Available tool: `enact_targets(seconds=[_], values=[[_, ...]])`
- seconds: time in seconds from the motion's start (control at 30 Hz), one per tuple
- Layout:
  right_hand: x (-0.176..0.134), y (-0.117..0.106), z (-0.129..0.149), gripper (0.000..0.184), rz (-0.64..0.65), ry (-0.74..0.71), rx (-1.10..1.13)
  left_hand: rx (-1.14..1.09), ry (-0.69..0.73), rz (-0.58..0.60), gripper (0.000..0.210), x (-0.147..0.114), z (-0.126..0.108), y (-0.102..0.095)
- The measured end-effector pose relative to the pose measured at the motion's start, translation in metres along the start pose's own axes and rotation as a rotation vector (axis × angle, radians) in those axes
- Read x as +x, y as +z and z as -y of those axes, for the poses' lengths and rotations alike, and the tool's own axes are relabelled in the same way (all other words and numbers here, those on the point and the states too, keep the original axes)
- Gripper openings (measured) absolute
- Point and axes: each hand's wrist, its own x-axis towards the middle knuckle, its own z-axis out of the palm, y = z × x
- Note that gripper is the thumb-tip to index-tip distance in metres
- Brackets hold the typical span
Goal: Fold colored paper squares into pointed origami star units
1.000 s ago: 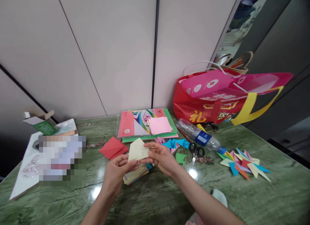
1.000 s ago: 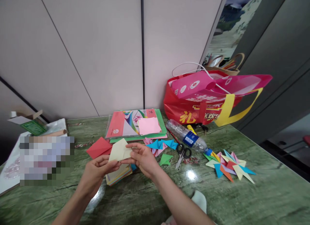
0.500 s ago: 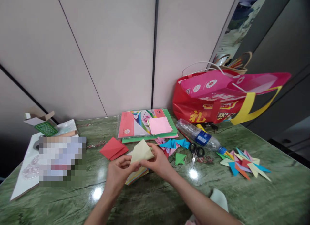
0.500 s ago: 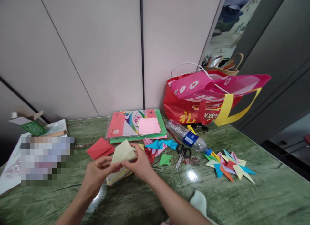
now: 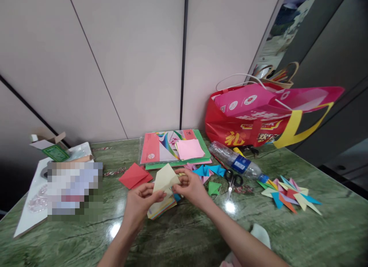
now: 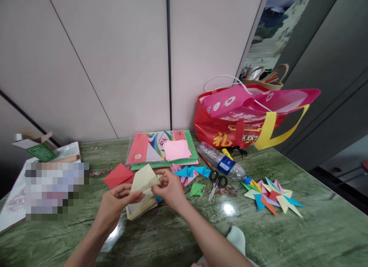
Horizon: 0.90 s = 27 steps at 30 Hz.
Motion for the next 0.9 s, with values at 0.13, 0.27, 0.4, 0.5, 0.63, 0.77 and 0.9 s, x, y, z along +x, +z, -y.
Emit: enact_targets(seconds=[0.13, 0.27, 0.4, 0.5, 0.63, 0.77, 0.9], values=[[0.003, -0.003, -0.002, 0.033, -0.024, -0.017, 0.072, 0.002, 0.003, -0.015, 0.031, 0.001, -0.002, -0.003], [0.005, -0.008, -0.002, 0.033, -0.046, -0.03, 0.071, -0.017, 0.001, -0.009, 0.03, 0.003, 0.0, -0.006], [0.011, -0.021, -0.001, 0.032, -0.17, -0.06, 0.033, -0.053, 0.036, -0.053, 0.029, 0.007, -0.002, -0.013], [0.014, -0.026, 0.0, 0.029, -0.237, -0.103, 0.027, -0.003, 0.049, -0.053, 0.026, 0.008, -0.003, -0.015], [0.008, -0.016, 0.0, 0.022, -0.193, -0.174, -0.046, 0.216, -0.025, 0.19, 0.016, 0.005, 0.001, -0.006], [-0.004, -0.002, 0.002, 0.017, 0.015, -0.234, -0.22, 0.343, -0.083, 0.356, 0.015, 0.001, 0.005, 0.0], [-0.008, 0.003, 0.003, 0.014, 0.108, -0.247, -0.345, 0.381, -0.089, 0.327, 0.022, 0.003, 0.008, -0.003]])
